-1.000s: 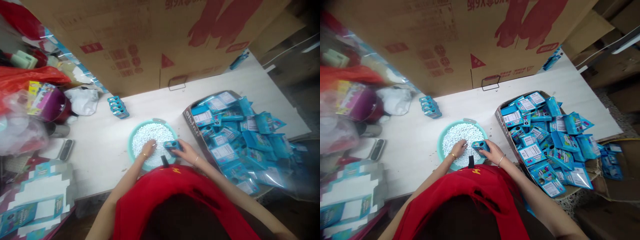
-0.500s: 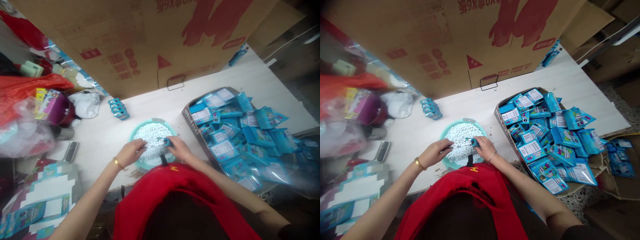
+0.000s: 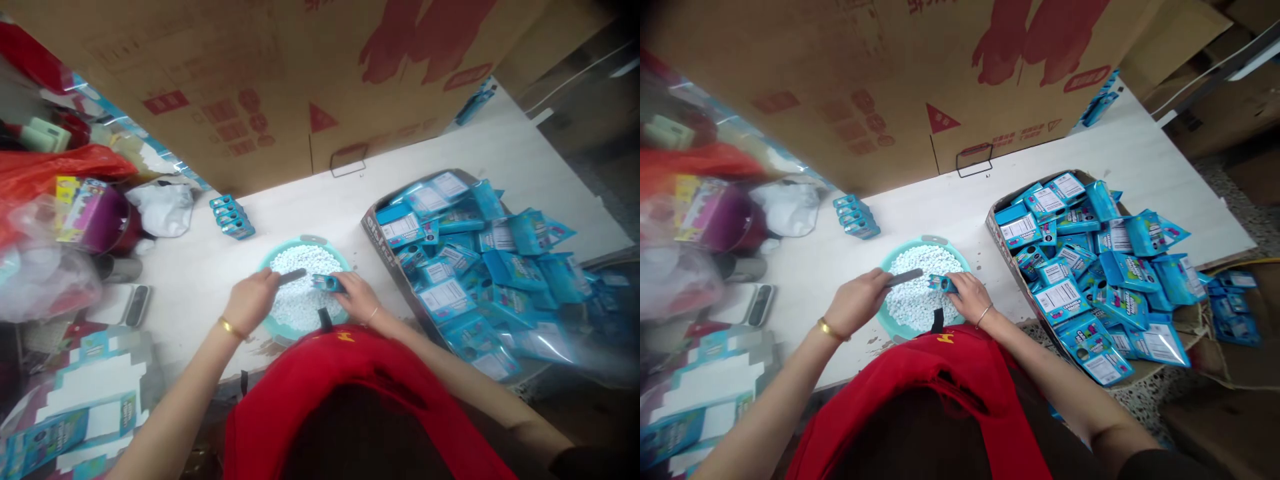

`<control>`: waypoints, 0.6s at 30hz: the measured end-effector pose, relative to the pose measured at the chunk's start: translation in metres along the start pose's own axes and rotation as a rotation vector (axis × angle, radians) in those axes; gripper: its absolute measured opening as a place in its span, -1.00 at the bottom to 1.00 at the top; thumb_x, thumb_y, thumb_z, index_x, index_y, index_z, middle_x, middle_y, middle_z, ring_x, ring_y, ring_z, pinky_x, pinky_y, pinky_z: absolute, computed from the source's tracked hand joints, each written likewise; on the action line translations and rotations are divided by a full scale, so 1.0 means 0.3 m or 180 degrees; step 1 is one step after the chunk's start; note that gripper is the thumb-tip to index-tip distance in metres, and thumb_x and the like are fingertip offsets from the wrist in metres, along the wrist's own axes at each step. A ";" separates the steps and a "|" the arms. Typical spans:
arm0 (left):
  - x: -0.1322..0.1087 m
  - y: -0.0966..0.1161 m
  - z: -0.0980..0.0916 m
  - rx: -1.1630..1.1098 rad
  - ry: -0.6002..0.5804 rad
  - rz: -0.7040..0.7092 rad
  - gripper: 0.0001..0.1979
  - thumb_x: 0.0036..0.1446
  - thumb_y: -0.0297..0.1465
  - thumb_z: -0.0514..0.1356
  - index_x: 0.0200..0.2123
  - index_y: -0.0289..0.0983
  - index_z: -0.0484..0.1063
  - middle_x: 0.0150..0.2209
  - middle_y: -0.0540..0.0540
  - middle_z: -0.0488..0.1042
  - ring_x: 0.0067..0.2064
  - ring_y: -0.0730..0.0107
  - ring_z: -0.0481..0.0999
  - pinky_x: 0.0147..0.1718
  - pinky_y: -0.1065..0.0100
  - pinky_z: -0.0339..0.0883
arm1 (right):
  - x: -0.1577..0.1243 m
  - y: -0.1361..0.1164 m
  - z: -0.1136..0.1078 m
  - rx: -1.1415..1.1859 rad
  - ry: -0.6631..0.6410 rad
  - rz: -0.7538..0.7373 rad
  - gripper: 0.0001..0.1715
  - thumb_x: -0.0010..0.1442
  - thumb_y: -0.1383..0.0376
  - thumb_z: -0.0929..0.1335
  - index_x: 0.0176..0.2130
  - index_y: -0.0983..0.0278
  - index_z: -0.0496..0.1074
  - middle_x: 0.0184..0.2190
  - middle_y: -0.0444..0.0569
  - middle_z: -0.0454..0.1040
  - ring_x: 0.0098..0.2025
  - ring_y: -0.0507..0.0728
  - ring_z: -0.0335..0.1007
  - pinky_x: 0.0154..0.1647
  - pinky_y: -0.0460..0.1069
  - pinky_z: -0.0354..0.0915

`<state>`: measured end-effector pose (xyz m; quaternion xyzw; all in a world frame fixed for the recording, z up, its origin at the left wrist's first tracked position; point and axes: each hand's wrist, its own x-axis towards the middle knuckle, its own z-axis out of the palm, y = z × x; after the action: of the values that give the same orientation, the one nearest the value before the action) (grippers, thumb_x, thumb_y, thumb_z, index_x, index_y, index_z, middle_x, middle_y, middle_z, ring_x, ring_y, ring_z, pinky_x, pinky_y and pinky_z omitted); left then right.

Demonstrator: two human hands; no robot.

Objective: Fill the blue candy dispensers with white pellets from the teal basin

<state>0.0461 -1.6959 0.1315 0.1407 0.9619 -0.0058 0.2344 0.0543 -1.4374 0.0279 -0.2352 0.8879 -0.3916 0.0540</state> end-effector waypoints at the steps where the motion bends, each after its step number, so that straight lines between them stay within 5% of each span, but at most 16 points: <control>1: 0.019 -0.041 0.077 -0.0167 -0.0046 -0.0136 -0.80 0.26 -0.37 -0.03 -0.16 -0.25 0.35 -0.21 -0.14 0.41 -0.21 0.26 0.45 -0.34 0.32 0.31 | -0.005 0.007 -0.011 0.0050 0.0086 0.0071 -0.56 0.18 0.30 0.33 0.07 0.25 0.28 -0.06 0.10 0.44 -0.03 0.25 0.33 0.00 0.18 0.32; 4: 0.087 -0.096 0.324 -0.0902 -0.0272 -0.0265 -0.83 0.21 -0.43 0.02 -0.20 -0.26 0.38 -0.20 -0.17 0.42 -0.13 0.21 0.43 -0.19 0.25 0.32 | -0.019 0.025 -0.044 0.0211 0.0332 0.0367 -0.58 0.19 0.21 0.34 0.04 0.22 0.29 -0.08 0.07 0.44 -0.03 0.24 0.35 0.00 0.16 0.31; 7: 0.161 -0.026 0.508 -0.1356 -0.0199 -0.0071 -0.79 0.20 -0.44 0.03 -0.14 -0.24 0.40 -0.12 -0.15 0.44 -0.04 0.23 0.41 -0.03 0.23 0.28 | -0.027 0.037 -0.066 0.0355 0.0471 0.0581 -0.59 0.19 0.18 0.34 0.02 0.21 0.30 -0.09 0.05 0.44 -0.03 0.22 0.36 0.02 0.14 0.30; 9: 0.207 0.049 0.572 -0.1576 -0.0075 0.0009 -0.75 0.21 -0.44 0.02 -0.07 -0.24 0.37 -0.05 -0.16 0.43 0.02 0.25 0.39 0.04 0.25 0.25 | -0.030 0.040 -0.073 0.0427 0.0550 0.0682 -0.59 0.18 0.18 0.34 0.02 0.20 0.30 -0.07 0.04 0.44 -0.01 0.22 0.35 0.04 0.14 0.29; 13: 0.242 0.117 0.586 -0.2003 0.0132 0.0140 -0.73 0.21 -0.41 0.03 -0.03 -0.27 0.34 -0.06 -0.15 0.44 -0.04 0.31 0.43 0.00 0.26 0.30 | -0.036 0.038 -0.076 0.0491 0.0650 0.0852 -0.57 0.17 0.17 0.35 0.02 0.21 0.30 -0.04 0.06 0.43 0.01 0.22 0.34 0.05 0.14 0.29; 18: 0.134 0.011 0.448 -0.2479 0.0462 0.0430 -0.73 0.22 -0.32 0.05 -0.05 -0.28 0.33 -0.13 -0.14 0.45 -0.14 0.34 0.45 -0.10 0.28 0.34 | -0.037 0.038 -0.074 0.0317 0.0678 0.0719 -0.60 0.19 0.20 0.33 0.02 0.22 0.30 -0.08 0.06 0.44 -0.02 0.24 0.35 0.02 0.16 0.29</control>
<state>0.0731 -1.6923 -0.0059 0.1042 0.8948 0.3845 0.2015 0.0535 -1.4109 0.0339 -0.0881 0.8889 -0.4493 0.0148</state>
